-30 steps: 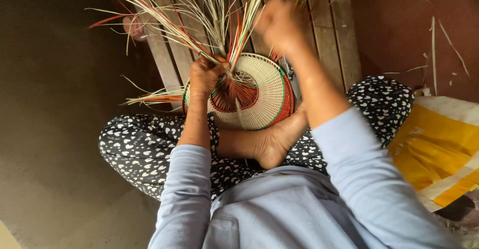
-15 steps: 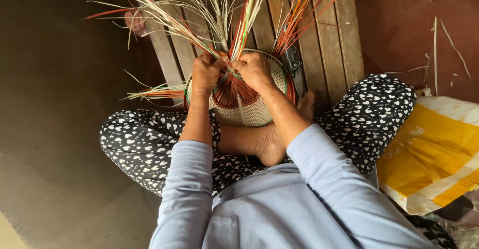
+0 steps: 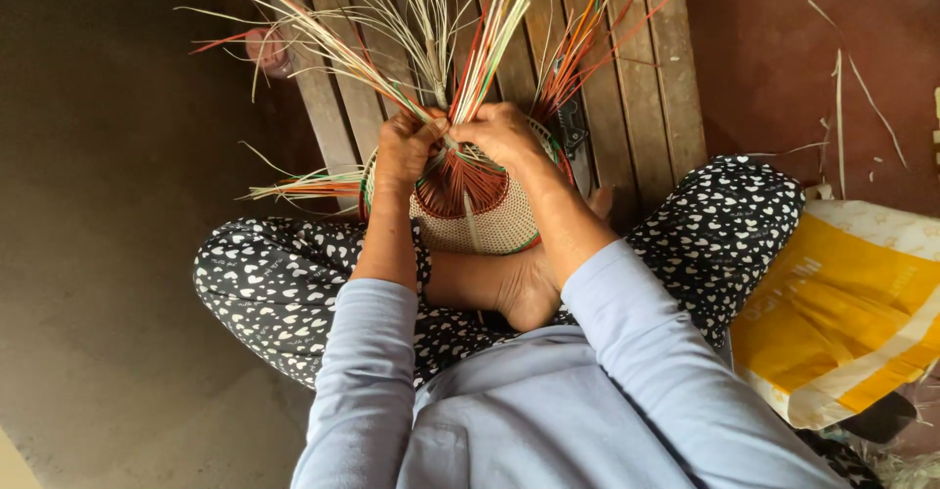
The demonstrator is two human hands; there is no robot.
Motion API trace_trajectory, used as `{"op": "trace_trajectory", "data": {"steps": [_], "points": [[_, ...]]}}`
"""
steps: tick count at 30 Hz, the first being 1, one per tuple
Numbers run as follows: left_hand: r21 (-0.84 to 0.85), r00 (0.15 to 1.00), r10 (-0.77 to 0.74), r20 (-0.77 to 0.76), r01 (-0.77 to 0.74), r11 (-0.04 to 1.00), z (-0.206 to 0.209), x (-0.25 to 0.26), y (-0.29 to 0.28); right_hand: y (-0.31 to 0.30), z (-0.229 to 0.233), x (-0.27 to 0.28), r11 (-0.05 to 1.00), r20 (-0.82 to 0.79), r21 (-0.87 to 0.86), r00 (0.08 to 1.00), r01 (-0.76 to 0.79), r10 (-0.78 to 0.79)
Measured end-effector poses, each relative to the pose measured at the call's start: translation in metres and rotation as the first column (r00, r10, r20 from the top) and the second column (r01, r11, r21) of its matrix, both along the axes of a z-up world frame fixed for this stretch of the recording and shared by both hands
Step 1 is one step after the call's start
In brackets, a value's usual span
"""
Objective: Weaving dried plant fibers into a circular pattern to create a traditional fan or basket
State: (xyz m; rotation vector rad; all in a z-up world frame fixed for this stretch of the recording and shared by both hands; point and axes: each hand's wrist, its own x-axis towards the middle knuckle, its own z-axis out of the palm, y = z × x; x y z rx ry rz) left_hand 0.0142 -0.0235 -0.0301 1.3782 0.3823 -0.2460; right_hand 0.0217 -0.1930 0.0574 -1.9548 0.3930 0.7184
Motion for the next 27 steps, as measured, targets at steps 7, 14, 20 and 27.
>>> {"op": "trace_trajectory", "data": {"steps": [7,14,20,27], "points": [[0.021,1.0,-0.003,0.008,0.002,1.0,-0.001,-0.001,0.002,0.013,-0.022,-0.004,0.985,0.092,0.076,0.982,0.156,-0.162],[0.047,1.0,0.02,0.013,-0.02,0.999,0.016,-0.003,-0.006,0.015,-0.045,-0.002,0.952,0.122,0.113,0.947,0.284,-0.297],[0.09,1.0,-0.03,-0.005,0.03,0.996,-0.025,-0.001,0.008,0.008,-0.035,0.014,0.984,0.054,0.02,0.982,0.177,-0.178],[0.149,0.999,-0.046,0.017,0.043,0.988,0.023,-0.002,0.0,0.009,-0.042,0.016,0.954,0.103,0.032,0.949,0.297,-0.298]]}}
